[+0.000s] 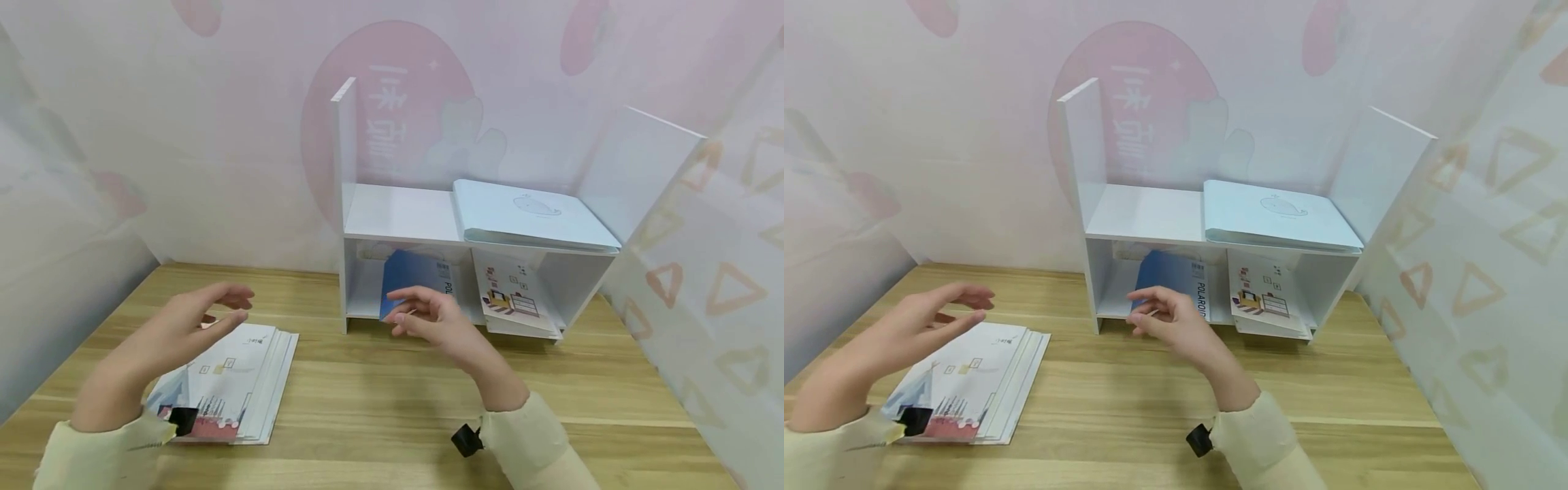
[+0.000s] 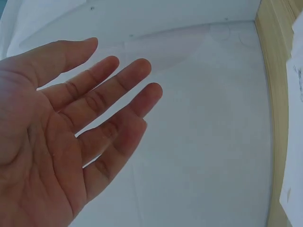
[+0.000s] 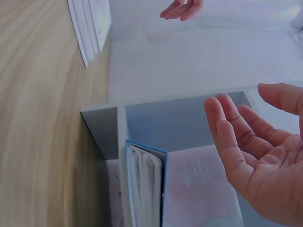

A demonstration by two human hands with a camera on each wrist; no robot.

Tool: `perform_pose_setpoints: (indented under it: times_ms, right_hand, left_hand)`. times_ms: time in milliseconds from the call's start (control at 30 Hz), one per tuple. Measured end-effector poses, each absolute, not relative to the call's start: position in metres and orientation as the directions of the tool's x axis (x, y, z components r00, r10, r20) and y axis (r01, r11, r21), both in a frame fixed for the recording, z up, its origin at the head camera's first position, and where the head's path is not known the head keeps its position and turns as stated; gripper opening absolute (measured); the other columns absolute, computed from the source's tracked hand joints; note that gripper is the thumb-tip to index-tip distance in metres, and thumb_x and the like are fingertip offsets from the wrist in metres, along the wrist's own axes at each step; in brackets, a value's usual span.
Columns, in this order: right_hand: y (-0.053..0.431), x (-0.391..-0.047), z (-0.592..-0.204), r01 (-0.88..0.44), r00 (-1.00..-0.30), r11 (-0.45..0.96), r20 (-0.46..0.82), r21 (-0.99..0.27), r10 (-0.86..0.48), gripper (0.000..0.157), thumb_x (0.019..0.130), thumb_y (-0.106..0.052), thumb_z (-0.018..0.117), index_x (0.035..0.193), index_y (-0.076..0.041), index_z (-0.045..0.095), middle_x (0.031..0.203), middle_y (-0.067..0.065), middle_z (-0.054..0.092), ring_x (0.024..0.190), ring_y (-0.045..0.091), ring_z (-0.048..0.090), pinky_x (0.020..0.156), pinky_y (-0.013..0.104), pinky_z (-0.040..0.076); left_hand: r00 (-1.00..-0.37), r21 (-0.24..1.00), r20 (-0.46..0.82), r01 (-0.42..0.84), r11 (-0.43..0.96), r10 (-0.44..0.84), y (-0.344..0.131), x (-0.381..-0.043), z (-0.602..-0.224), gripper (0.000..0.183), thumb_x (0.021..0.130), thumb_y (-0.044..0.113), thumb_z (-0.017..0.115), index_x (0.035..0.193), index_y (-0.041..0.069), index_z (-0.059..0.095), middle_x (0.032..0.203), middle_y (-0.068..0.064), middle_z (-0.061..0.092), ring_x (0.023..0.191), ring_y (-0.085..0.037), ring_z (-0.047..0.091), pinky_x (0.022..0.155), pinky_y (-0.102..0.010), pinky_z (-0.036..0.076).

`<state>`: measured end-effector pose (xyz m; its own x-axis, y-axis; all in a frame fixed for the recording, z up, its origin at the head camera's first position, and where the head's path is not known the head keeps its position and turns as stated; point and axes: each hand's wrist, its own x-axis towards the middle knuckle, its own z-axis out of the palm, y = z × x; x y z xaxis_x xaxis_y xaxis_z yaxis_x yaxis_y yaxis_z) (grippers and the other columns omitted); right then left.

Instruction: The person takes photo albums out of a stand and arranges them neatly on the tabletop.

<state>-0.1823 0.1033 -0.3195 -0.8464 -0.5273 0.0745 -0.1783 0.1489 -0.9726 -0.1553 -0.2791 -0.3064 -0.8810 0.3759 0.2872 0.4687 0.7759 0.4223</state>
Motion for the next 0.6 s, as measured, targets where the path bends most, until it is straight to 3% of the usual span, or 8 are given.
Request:
perform_pose_setpoints:
  times_ms: [100,300,600]
  right_hand:
    - [0.110,-0.181,-0.313,-0.219,-0.867,0.168,0.113,-0.961,-0.485,0.039,0.100,-0.016,0.060,0.137,-0.006,0.054,0.119,0.021,0.066,0.094,0.016,0.068,0.094,0.038,0.054]
    - [0.125,-0.177,-0.304,-0.248,-0.897,0.154,0.167,-0.956,-0.410,0.036,0.099,-0.016,0.062,0.134,-0.009,0.057,0.118,0.015,0.067,0.097,0.017,0.070,0.100,0.046,0.052]
    - [0.148,-0.174,-0.300,-0.299,-0.915,0.118,0.250,-0.947,-0.316,0.035,0.100,-0.014,0.060,0.133,-0.005,0.056,0.108,-0.002,0.070,0.095,0.014,0.069,0.088,0.028,0.056]
  left_hand:
    - [-0.859,0.435,0.319,0.509,0.743,0.401,-0.269,-0.156,-0.304,0.028,0.100,0.019,0.061,0.127,0.011,0.061,0.118,-0.001,0.070,0.105,-0.021,0.067,0.081,-0.031,0.056]
    - [-0.836,0.463,0.338,0.547,0.697,0.432,-0.246,-0.163,-0.302,0.028,0.101,0.019,0.060,0.128,0.011,0.060,0.121,-0.001,0.069,0.107,-0.019,0.067,0.084,-0.036,0.057]
    - [-0.760,0.433,0.410,0.649,0.626,0.504,-0.211,-0.176,-0.303,0.023,0.098,0.009,0.062,0.120,0.009,0.062,0.109,0.001,0.070,0.098,-0.013,0.064,0.075,-0.028,0.057]
